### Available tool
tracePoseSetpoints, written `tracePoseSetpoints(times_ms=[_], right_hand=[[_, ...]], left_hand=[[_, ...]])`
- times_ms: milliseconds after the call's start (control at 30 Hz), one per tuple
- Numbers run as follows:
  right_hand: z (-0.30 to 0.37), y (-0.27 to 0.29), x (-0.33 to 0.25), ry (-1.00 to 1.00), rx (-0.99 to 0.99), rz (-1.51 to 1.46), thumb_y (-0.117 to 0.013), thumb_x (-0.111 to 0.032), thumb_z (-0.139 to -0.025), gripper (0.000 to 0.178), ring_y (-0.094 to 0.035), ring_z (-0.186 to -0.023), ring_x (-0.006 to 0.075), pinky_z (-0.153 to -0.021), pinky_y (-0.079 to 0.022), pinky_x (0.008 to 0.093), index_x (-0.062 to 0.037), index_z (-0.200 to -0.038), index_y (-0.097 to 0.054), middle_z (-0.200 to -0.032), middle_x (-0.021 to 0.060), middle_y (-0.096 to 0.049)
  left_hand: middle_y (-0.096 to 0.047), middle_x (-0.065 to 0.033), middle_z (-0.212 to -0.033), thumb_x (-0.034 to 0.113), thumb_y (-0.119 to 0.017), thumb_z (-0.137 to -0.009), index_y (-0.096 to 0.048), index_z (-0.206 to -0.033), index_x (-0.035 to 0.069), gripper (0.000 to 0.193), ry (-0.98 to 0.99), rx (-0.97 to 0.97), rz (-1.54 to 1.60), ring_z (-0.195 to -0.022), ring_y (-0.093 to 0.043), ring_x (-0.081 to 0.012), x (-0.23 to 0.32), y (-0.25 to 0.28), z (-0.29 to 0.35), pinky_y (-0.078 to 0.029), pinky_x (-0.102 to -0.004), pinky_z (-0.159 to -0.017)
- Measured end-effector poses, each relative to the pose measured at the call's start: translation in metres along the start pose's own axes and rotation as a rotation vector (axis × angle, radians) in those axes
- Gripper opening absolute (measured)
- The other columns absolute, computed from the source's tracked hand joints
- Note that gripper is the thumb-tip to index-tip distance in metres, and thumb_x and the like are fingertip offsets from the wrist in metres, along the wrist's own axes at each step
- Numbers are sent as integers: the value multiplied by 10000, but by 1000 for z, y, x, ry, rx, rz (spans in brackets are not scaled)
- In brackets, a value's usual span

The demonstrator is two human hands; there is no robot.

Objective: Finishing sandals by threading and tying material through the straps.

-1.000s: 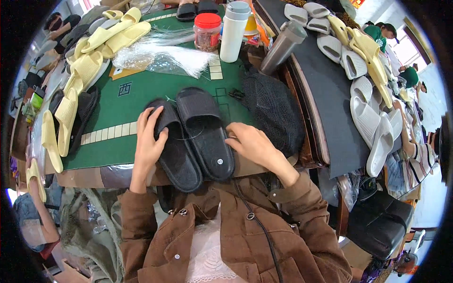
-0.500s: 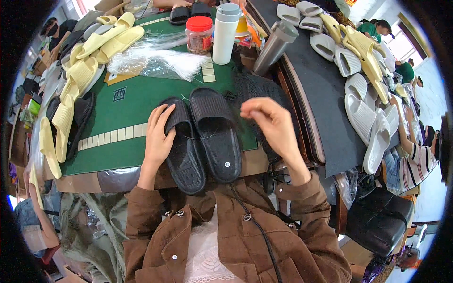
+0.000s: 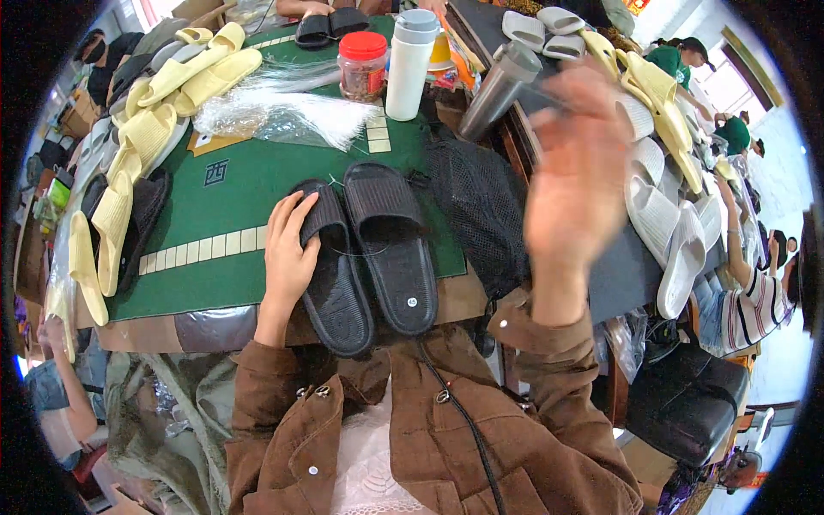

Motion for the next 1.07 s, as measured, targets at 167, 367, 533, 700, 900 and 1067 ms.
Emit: tracePoseSetpoints(times_ms=[167,367,533,700,900,1067], right_hand=[[113,22,142,-806,111,-36,-543,-121,-953,213,-600,-953,128,-871,-489,261,1,-1106,-626,-1068,67,-630],[133,4,188,-874,47,-56,-535,-82,-950,204,-614,-1007,172,-937,-477,274,45,-1090,-611,-1056,105,-629],[108,-32,228,-817,9,-54,-537,-50,-919,188,-646,-895,155,-851,-511,257,39,-1038,-653,-979,103,-671],[111,-32,293,-899,-76,289,-567,-71,-887,183,-600,-857,126,-776,-478,242,4,-1009,-681,-916,69,-657],[122,-24,316,-820,-51,504,-598,-114,-819,154,-655,-759,207,-715,-497,320,-55,-867,-732,-816,118,-694],[129,-25,328,-862,-149,566,-621,-132,-826,177,-619,-745,129,-709,-489,260,-57,-938,-735,-830,73,-692]], left_hand=[[-479,-154,-1332,7,-617,-727,-524,-1285,91,572,-11,-16,7,-1280,-389,-364,3,-9,-4,-316,-435,-1072],[-476,-152,-1336,34,-628,-740,-525,-1285,89,558,-2,-5,9,-1274,-395,-363,1,-6,-3,-317,-436,-1069],[-479,-154,-1333,48,-639,-742,-527,-1285,86,555,-9,-2,-14,-1272,-400,-355,1,-3,-1,-317,-433,-1068],[-484,-158,-1326,66,-648,-755,-529,-1285,81,544,2,-22,-14,-1274,-401,-349,2,-8,-3,-310,-432,-1073],[-394,-170,-1404,174,-671,-784,-507,-1311,92,558,-12,-38,-95,-1323,-322,-384,19,0,-5,-280,-466,-1084],[-392,-138,-1412,200,-686,-762,-522,-1300,110,570,-180,-170,134,-1336,-301,-376,80,-8,-4,-226,-490,-1102]])
Point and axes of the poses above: each hand's wrist, its own z-axis away from the middle knuckle, its own y-axis out of the back of the hand, x = y × z, the point moved 10 cm from there along -z, towards the middle knuckle
